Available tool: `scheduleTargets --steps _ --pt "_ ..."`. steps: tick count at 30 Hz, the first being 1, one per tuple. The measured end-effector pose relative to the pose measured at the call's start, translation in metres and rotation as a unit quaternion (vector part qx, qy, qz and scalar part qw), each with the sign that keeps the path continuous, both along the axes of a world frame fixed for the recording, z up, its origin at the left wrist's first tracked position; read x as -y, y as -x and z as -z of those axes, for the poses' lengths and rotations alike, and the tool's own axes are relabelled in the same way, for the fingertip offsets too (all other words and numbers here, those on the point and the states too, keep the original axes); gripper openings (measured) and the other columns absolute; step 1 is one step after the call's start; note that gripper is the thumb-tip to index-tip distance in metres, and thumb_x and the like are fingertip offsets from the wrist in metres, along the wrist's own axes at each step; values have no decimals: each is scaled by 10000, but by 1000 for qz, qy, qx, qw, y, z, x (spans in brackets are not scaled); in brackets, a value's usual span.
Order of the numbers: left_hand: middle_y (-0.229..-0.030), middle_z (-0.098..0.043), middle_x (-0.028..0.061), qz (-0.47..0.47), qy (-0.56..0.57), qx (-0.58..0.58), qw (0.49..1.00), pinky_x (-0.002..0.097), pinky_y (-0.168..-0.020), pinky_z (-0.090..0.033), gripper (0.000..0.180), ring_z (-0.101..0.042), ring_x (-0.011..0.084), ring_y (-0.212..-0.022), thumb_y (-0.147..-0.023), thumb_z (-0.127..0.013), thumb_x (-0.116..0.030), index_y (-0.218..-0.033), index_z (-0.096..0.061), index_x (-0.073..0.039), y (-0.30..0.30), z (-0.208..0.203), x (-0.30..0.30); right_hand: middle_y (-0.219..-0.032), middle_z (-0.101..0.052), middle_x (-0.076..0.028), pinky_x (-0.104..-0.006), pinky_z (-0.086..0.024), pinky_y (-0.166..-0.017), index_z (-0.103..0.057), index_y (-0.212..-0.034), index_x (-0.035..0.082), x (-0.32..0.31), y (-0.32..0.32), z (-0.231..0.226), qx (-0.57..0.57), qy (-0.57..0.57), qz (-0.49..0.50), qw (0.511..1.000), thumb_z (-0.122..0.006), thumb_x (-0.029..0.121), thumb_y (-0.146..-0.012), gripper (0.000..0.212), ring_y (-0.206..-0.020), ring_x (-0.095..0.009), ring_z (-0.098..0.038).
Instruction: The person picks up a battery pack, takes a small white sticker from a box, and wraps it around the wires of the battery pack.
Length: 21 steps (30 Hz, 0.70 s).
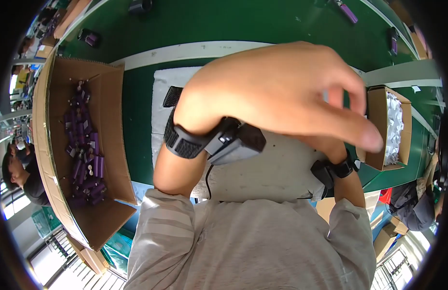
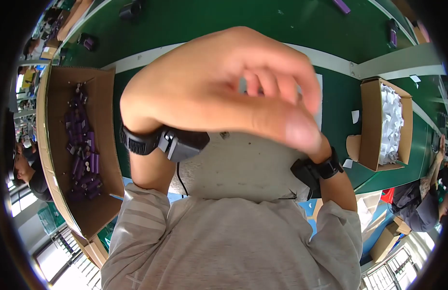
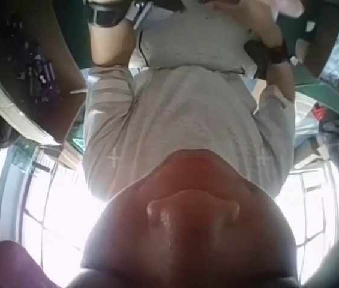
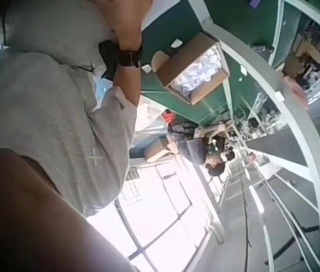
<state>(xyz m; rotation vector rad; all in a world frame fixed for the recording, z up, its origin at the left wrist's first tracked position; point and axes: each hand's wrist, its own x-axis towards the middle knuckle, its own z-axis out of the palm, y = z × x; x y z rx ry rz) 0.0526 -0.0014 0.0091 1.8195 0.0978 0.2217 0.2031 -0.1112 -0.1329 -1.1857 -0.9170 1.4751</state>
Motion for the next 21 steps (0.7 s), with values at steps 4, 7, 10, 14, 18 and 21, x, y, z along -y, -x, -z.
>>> scheduleTargets --steps 4,7,10,14,18,21 --pt "-759 -590 17 -253 92 -24 963 220 -539 -416 360 -531 92 -633 -825 -568 -388 -880 -611 -34 -5 60 -26 -1164 -466 -137 -384 -440 -836 -440 -1175 81 -9 1 -37 487 -251 -116 828 -769 112 -558 700 -1012 -283 -521" --pt "-839 -595 35 -345 291 -23 892 232 -635 -453 269 -562 114 -744 -856 -548 -283 -927 -576 -25 5 110 -19 -1137 -474 -145 -363 -441 -823 -449 -1158 75 -3 1 -37 491 -262 -112 823 -770 90 -529 706 -984 -282 -530" --pt "-906 -594 58 -349 248 48 902 250 -720 -463 200 -566 120 -832 -869 -534 -198 -954 -554 -18 6 132 -3 -1121 -480 -148 -351 -441 -815 -451 -1154 74 -7 2 -32 449 -262 -82 850 -769 76 -515 714 -968 -280 -531" --pt "-1024 -566 87 -343 230 83 907 284 -836 -444 247 -551 161 -948 -890 -503 -199 -1059 -523 -20 6 127 16 -1117 -478 -143 -352 -433 -821 -442 -1166 72 0 -5 -28 359 -244 -36 900 -768 67 -512 730 -975 -280 -517" --pt "-1088 -539 75 -290 327 72 897 286 -860 -436 346 -529 150 -987 -918 -446 -246 -1179 -461 -19 8 118 30 -1133 -462 -141 -361 -412 -846 -427 -1177 62 -2 -5 -27 365 -311 -6 877 -766 57 -504 754 -1012 -282 -485" --pt "-1110 -528 67 -212 379 32 900 282 -861 -439 411 -516 138 -1004 -930 -411 -290 -1240 -416 -20 9 117 27 -1156 -445 -142 -365 -396 -859 -412 -1189 57 -1 -4 -28 389 -342 -8 855 -763 50 -502 772 -1039 -284 -460"
